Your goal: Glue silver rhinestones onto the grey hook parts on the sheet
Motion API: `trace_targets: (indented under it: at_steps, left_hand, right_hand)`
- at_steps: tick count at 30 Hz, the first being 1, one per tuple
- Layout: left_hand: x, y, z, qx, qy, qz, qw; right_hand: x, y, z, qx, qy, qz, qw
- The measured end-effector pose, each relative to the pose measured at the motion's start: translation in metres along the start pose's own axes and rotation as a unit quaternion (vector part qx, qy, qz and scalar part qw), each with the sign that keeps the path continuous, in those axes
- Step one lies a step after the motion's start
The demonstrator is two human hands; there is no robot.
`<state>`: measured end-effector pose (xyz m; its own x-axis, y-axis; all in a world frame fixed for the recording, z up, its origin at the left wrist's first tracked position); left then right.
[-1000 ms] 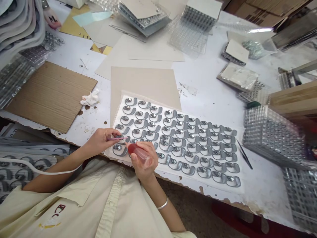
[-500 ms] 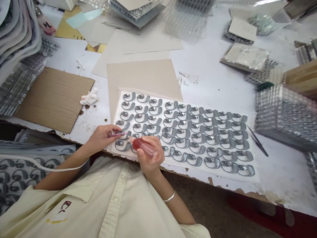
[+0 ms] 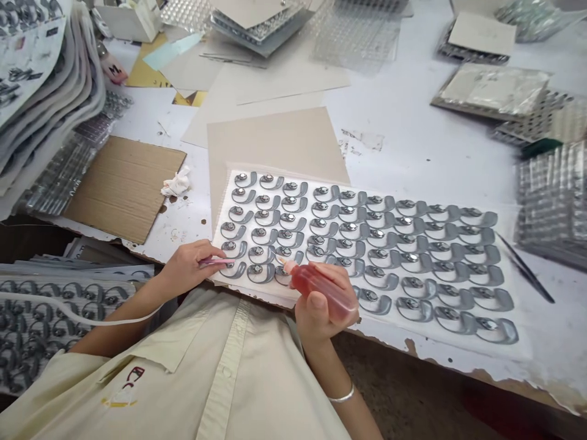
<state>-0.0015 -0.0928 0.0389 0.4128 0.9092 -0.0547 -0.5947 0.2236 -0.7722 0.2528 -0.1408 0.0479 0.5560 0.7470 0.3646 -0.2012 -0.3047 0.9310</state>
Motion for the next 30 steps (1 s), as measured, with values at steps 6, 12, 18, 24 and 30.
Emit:
trace_targets:
  at_steps: [6,12,18,24,30]
  left_hand:
    - [-0.001,-0.001,-0.017,0.04,0.056,0.024,0.997]
    - [-0.001,-0.004,-0.007,-0.032,0.006,0.033,0.999]
    - [-0.003,0.005,-0.011,-0.061,-0.012,0.057,0.996]
    - [-0.003,0.008,-0.012,-0.092,-0.019,0.057,0.994]
    - [-0.002,0.011,-0.011,-0.126,-0.027,0.072,0.989]
  right_hand:
    - [0.002,0.005,-0.002,0.014,0.006,-0.004,1.0]
    - [0.0,0.006,0.008,0.003,-0.018,0.009,1.0]
    - [-0.012,0.004,0.005,0.006,-0.017,0.045,0.999]
    - [-0.028,0.007,-0.017,-0.001,0.077,0.055,0.996]
    - [-0.035,0.009,-0.029,-0.013,0.14,0.075,0.987]
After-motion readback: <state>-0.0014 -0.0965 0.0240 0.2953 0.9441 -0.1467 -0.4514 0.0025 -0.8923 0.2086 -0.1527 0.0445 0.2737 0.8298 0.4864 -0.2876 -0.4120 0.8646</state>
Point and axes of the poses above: each hand's wrist, its own x-axis towards the middle knuckle, its own z-axis out of the back of the hand, y = z × x, the point moved 9 cm from there along x, towards the middle knuckle, and after that the axes turned 8 degrees about -x, right-handed, at the moved point
